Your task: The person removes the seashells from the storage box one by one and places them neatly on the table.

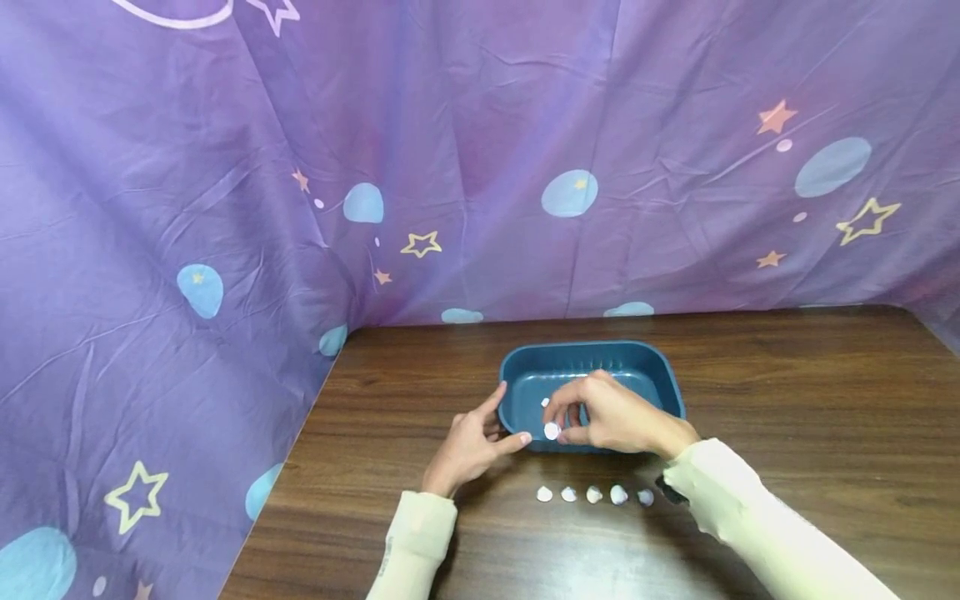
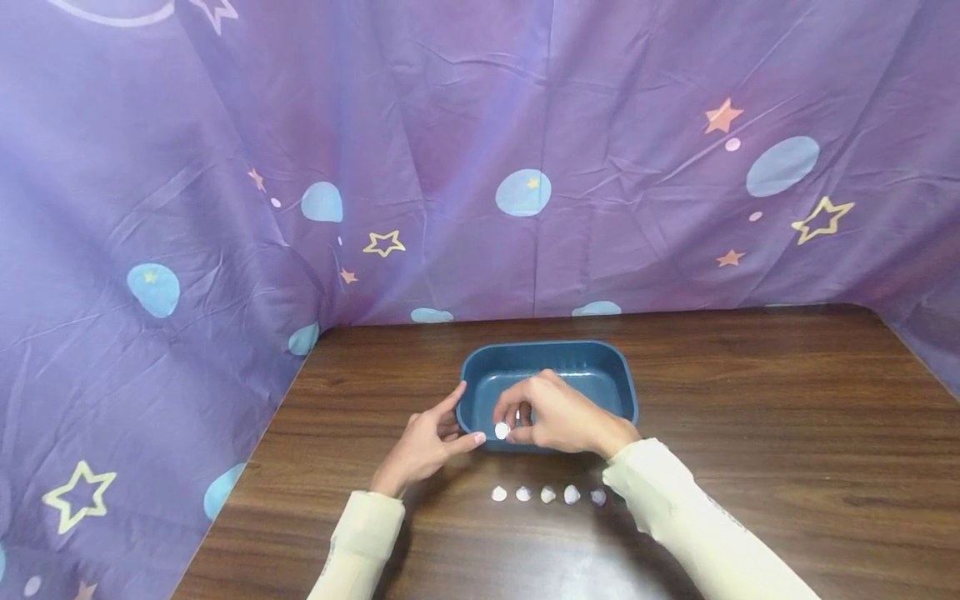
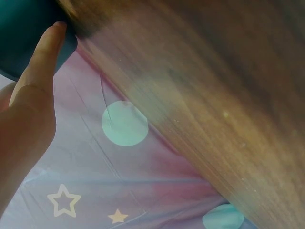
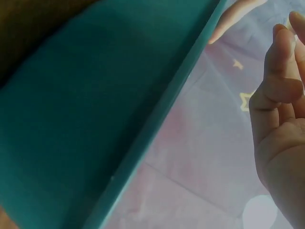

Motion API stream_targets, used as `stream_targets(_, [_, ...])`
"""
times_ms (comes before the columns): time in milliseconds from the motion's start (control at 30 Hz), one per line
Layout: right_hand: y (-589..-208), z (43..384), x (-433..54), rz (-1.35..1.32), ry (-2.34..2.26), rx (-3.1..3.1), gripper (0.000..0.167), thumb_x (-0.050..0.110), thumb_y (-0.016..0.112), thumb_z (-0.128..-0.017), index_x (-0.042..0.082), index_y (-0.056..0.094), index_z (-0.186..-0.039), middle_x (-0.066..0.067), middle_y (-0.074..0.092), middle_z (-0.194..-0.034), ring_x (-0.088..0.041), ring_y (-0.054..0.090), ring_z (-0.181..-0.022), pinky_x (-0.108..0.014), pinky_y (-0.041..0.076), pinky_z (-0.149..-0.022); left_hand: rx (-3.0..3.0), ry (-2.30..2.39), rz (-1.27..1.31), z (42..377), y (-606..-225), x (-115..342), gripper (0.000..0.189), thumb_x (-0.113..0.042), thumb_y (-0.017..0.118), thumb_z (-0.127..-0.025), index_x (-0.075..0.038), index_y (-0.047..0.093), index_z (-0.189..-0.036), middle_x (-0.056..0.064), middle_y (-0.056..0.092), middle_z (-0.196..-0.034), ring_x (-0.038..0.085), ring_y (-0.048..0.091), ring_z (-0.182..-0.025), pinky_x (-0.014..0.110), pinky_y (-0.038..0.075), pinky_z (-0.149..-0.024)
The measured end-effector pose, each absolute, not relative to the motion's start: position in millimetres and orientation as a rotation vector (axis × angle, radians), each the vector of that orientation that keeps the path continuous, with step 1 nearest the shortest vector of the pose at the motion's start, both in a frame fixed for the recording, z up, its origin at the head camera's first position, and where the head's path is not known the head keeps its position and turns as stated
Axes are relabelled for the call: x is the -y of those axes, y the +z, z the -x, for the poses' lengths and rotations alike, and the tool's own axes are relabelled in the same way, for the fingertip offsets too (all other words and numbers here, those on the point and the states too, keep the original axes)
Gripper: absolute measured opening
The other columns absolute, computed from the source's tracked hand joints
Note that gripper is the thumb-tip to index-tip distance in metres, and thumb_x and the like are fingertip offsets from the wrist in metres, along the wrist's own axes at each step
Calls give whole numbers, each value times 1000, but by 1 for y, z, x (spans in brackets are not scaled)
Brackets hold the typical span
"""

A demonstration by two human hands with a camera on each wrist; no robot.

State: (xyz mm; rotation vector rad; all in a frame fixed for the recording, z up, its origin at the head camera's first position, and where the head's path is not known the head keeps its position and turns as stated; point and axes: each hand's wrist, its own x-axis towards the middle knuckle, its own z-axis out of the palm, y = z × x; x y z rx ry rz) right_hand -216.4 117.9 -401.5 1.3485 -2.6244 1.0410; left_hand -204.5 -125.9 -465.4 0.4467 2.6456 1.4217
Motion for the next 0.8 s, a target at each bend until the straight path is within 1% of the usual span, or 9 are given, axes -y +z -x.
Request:
stream_targets(133, [-407,206,-116,-1377,1073,2615,18,8,81,-78,22,75,-89,13,73,-79,7,58,-67,-22,57,-60,-2642,1426,-445,204,-466,126,90,-35,79,-87,-13,29,-159,25,59,-138,30,65,-124,36,58,-102])
stream_targets(300, [-416,195,-113,-1411,1099,2613,19,6,81,-77,21,73,-87,14,71,-77,8,58,-67,-21,58,-59,-2636,1449,-450,204,-465,126,89,-33,79,-87,-12,29,-158,27,57,-140,32,64,-125,37,57,-102])
stream_targets(433, [-425,187,-112,-1423,1115,2607,22,5,82,-76,21,72,-87,16,69,-75,9,57,-67,-17,56,-60,-2638,1441,-443,203,-465,127,90,-33,79,-87,-13,29,-159,26,58,-139,31,65,-125,36,57,-102])
stream_targets(567, [-432,179,-110,-1432,1155,2620,23,3,82,-74,21,71,-85,15,68,-73,10,56,-66,-15,55,-58,-2642,1431,-427,203,-466,127,90,-33,80,-87,-15,29,-159,24,60,-137,28,65,-125,34,57,-102])
stream_targets(667, [-436,176,-108,-1446,1166,2634,23,2,81,-74,20,71,-83,14,68,-73,10,55,-65,-15,55,-56,-2639,1439,-436,204,-466,126,90,-32,79,-87,-14,28,-159,24,58,-140,29,64,-126,34,57,-103])
stream_targets(800, [-442,174,-105,-1478,1085,2633,22,3,81,-72,20,70,-81,14,68,-73,9,55,-65,-11,52,-57,-2631,1458,-441,204,-466,126,90,-32,79,-87,-13,28,-159,26,56,-141,30,63,-126,35,56,-103])
